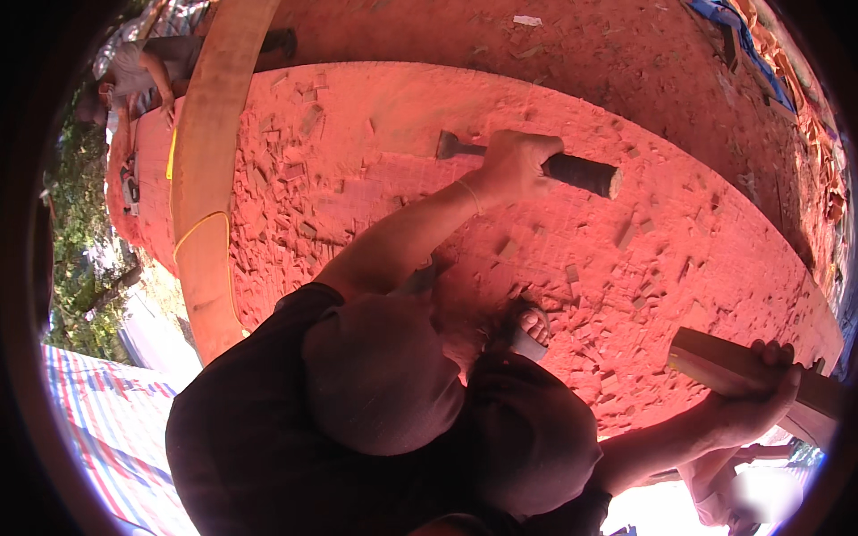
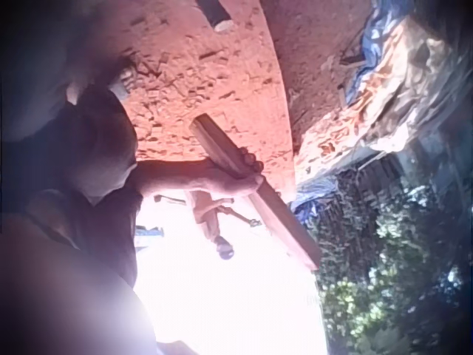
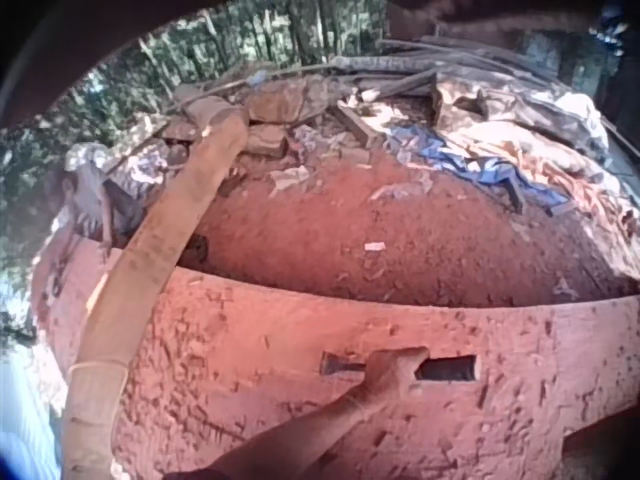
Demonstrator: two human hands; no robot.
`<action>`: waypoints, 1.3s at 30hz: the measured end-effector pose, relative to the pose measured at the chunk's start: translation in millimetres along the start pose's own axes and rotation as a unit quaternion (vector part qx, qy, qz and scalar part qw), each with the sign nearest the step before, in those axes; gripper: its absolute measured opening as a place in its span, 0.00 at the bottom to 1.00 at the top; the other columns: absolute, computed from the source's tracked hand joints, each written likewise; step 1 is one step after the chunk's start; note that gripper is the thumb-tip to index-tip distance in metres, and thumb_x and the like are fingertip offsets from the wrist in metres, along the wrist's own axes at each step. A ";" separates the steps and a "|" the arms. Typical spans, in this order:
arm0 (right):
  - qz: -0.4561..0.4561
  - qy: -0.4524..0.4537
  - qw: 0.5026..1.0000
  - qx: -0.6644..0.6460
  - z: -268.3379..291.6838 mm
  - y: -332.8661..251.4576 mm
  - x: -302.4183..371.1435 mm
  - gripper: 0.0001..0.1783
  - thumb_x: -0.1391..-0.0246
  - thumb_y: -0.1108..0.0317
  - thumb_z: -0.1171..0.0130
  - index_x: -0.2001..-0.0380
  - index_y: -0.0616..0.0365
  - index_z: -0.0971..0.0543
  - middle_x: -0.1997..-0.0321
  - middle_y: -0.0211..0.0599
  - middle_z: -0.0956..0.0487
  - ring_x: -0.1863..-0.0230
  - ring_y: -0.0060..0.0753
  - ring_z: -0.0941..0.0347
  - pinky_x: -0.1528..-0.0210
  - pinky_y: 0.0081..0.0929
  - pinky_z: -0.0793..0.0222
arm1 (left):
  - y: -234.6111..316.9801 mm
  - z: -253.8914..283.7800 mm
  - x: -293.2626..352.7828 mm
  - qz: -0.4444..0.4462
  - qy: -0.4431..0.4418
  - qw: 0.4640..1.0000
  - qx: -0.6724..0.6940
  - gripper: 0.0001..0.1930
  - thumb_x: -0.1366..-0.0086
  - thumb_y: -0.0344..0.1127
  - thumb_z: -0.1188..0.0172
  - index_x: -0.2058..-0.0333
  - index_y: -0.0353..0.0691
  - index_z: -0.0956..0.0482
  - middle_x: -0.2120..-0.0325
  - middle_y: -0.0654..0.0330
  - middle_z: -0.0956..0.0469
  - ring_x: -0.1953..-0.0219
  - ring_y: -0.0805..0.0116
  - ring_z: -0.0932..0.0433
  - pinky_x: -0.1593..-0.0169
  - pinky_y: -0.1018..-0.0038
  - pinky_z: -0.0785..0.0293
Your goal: The person uses a chisel and a wooden mallet to carve a rectangular recess into a large red wooden slab. They repeatedly strike the chisel to remove wood chips and deepen the cut.
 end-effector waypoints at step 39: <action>0.169 0.001 0.984 0.050 95.3 -55.0 -104.5 0.13 0.49 0.72 0.41 0.64 0.73 0.17 0.61 0.50 0.17 0.59 0.43 0.18 0.50 0.35 0.22 | 6.5 21.9 7.3 0.044 -0.018 0.998 0.033 0.13 0.56 0.39 0.30 0.72 0.44 0.21 0.79 0.56 0.20 0.74 0.52 0.18 0.69 0.58 0.25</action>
Point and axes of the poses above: each hand's wrist, its own x-axis away from the middle knuckle, its own z-axis out of the back of the hand, y = z × x, the point moved 8 cm from there along -x, towards the middle knuckle
